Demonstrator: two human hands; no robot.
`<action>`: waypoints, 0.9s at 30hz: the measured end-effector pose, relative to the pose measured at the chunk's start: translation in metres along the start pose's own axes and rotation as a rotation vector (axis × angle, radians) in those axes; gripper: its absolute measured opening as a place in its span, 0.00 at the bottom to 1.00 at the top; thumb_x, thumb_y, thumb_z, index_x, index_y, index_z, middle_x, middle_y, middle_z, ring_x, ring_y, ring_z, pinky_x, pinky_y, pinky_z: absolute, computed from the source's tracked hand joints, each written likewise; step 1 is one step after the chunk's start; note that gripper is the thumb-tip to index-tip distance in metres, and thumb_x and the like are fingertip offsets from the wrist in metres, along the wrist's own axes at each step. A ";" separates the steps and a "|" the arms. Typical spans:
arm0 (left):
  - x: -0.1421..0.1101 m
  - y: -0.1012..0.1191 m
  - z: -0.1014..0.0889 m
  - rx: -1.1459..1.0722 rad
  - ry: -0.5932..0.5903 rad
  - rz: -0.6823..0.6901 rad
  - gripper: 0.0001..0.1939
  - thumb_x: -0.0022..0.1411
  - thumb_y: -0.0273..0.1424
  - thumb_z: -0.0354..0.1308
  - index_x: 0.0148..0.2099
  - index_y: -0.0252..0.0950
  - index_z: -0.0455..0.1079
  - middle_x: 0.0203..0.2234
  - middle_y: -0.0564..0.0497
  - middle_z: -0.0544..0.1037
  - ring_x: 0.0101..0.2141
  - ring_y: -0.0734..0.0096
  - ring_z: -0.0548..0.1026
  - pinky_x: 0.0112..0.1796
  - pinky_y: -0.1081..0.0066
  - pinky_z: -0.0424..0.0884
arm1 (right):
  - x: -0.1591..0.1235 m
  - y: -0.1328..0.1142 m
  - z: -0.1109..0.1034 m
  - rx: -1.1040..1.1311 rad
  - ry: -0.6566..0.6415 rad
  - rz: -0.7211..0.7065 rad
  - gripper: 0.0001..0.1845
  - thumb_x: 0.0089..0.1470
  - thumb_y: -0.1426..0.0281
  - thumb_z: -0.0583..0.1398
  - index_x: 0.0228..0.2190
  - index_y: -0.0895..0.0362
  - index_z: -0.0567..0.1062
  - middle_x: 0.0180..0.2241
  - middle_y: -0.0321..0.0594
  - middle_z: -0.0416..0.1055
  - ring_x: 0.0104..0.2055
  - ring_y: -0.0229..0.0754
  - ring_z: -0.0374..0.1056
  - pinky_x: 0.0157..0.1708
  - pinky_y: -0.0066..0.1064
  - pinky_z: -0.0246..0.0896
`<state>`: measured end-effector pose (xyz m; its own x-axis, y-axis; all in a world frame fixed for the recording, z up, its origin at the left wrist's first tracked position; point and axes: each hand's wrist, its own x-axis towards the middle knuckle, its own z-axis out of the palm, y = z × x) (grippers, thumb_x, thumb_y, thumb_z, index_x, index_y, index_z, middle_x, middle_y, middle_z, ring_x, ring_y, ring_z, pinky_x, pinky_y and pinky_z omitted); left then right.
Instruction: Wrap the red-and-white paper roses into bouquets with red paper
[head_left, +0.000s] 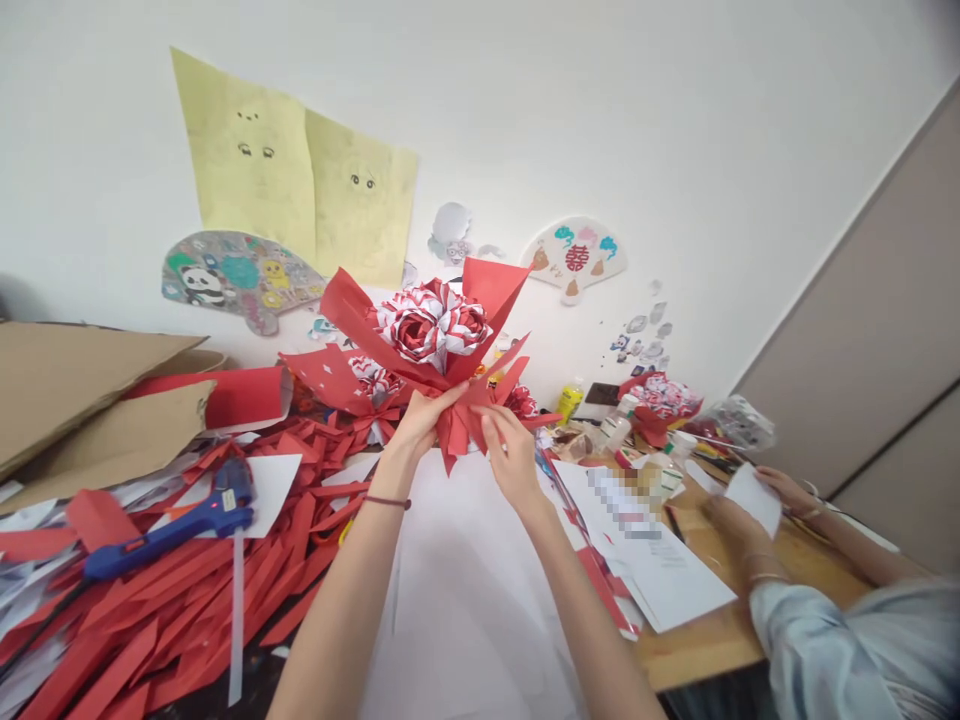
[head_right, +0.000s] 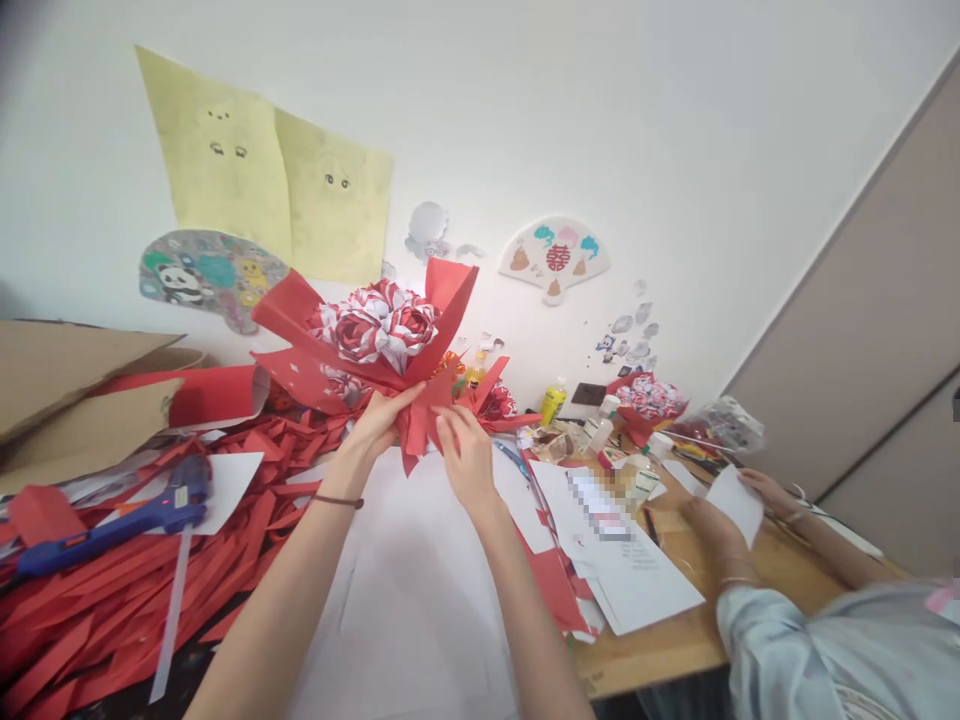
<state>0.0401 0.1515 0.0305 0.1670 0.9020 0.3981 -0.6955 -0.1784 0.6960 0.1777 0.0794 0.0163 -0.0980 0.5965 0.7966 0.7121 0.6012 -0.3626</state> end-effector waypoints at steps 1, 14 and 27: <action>0.000 -0.001 0.000 0.006 0.013 -0.012 0.21 0.45 0.31 0.73 0.42 0.33 0.74 0.39 0.45 0.81 0.38 0.63 0.79 0.43 0.65 0.74 | 0.004 0.001 0.004 0.093 0.037 0.059 0.17 0.67 0.61 0.50 0.46 0.55 0.74 0.48 0.44 0.70 0.51 0.43 0.66 0.52 0.36 0.62; 0.005 -0.012 -0.018 0.088 -0.020 -0.008 0.23 0.43 0.34 0.73 0.42 0.33 0.74 0.38 0.44 0.82 0.40 0.59 0.79 0.47 0.60 0.72 | 0.037 0.036 0.044 0.745 -0.252 0.337 0.30 0.53 0.53 0.63 0.51 0.57 0.68 0.49 0.46 0.72 0.50 0.46 0.69 0.50 0.37 0.66; 0.012 -0.015 -0.047 0.191 -0.002 0.013 0.24 0.41 0.32 0.75 0.42 0.34 0.75 0.37 0.45 0.82 0.38 0.62 0.79 0.45 0.62 0.72 | 0.043 0.044 0.067 0.512 -0.470 0.044 0.26 0.58 0.60 0.60 0.56 0.54 0.67 0.56 0.44 0.67 0.60 0.47 0.61 0.61 0.43 0.54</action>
<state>0.0193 0.1835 -0.0033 0.1608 0.8983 0.4089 -0.5527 -0.2613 0.7914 0.1588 0.1674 0.0026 -0.4498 0.7232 0.5240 0.3158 0.6776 -0.6641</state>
